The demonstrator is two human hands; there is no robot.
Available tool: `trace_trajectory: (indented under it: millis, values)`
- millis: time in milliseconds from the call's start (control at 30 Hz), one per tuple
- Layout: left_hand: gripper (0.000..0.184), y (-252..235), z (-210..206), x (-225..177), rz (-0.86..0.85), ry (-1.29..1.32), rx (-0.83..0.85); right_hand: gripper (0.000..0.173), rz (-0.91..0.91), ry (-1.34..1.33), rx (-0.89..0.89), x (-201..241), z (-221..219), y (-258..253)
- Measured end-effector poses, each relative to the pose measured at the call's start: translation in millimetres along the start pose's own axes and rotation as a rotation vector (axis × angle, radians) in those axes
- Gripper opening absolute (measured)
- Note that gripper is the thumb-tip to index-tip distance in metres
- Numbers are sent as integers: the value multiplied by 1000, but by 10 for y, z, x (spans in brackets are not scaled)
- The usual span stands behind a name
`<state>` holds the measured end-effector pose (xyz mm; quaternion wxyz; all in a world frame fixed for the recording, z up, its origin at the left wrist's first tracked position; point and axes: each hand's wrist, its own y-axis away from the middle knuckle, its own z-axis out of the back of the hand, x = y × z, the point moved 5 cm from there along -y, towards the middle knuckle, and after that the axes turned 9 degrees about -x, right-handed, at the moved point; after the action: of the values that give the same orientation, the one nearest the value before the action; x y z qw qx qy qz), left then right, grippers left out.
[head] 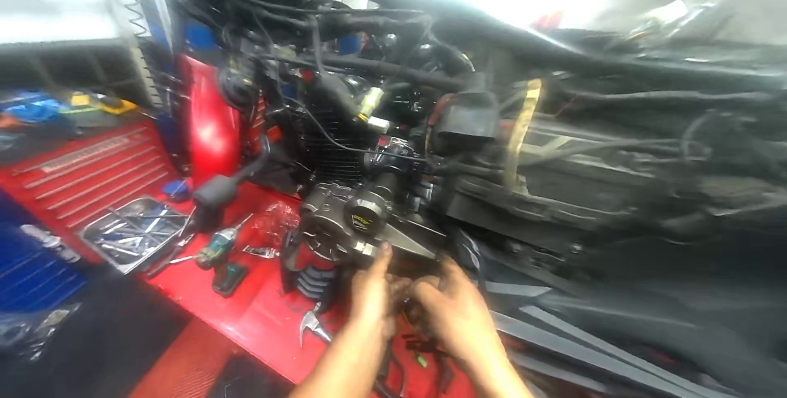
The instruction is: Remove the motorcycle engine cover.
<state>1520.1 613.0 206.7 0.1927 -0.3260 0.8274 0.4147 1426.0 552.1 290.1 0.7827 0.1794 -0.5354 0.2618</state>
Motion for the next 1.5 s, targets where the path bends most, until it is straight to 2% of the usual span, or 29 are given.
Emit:
trace_trajectory:
  millis: [133, 200, 300, 367, 533, 600, 667, 767, 900, 967, 1100, 1300, 1500]
  values:
    - [63, 1, -29, -8, -96, 22, -52, 65, 30, 65, 43, 63, 90, -49]
    - [62, -15, -13, 8, -134, 5, -85, 55, 37, 175, 75, 91, 106, -75]
    - [64, -19, -13, 6, -166, -10, -119, 31, 44, 356, 133, 186, 135, -138]
    - [61, -15, -38, 11, -188, 18, -125, 24, 44, 455, 163, 278, 137, -182]
    - [58, -45, -21, 21, -290, -11, -127, 33, 46, 642, 131, 354, 51, -178]
    - [61, -31, -24, 3, -287, -29, -129, 39, 70, 622, 139, 350, 71, -132]
    - [65, -10, -39, -20, -232, -33, -132, 37, 112, 620, 145, 325, 139, -133]
    - [67, -14, -42, -19, -187, -49, -166, 33, 292, 625, 88, 415, 300, -131]
    - [65, -62, -8, -4, -185, -42, -155, 21, 880, 599, -300, 672, 231, -80]
    - [65, -92, 14, 17, -191, -39, -139, 15, 1025, 684, -426, 724, 70, -140]
    - [64, -45, 22, -7, -174, 9, -90, 15, 1063, 813, -547, 645, -178, -370]
    - [59, 38, 33, -36, -77, 104, -48, 19, 1196, 660, -488, 505, -125, -399]
    - [53, -38, 86, -47, -39, 145, -4, 18, 1228, 674, -545, 515, -270, -370]
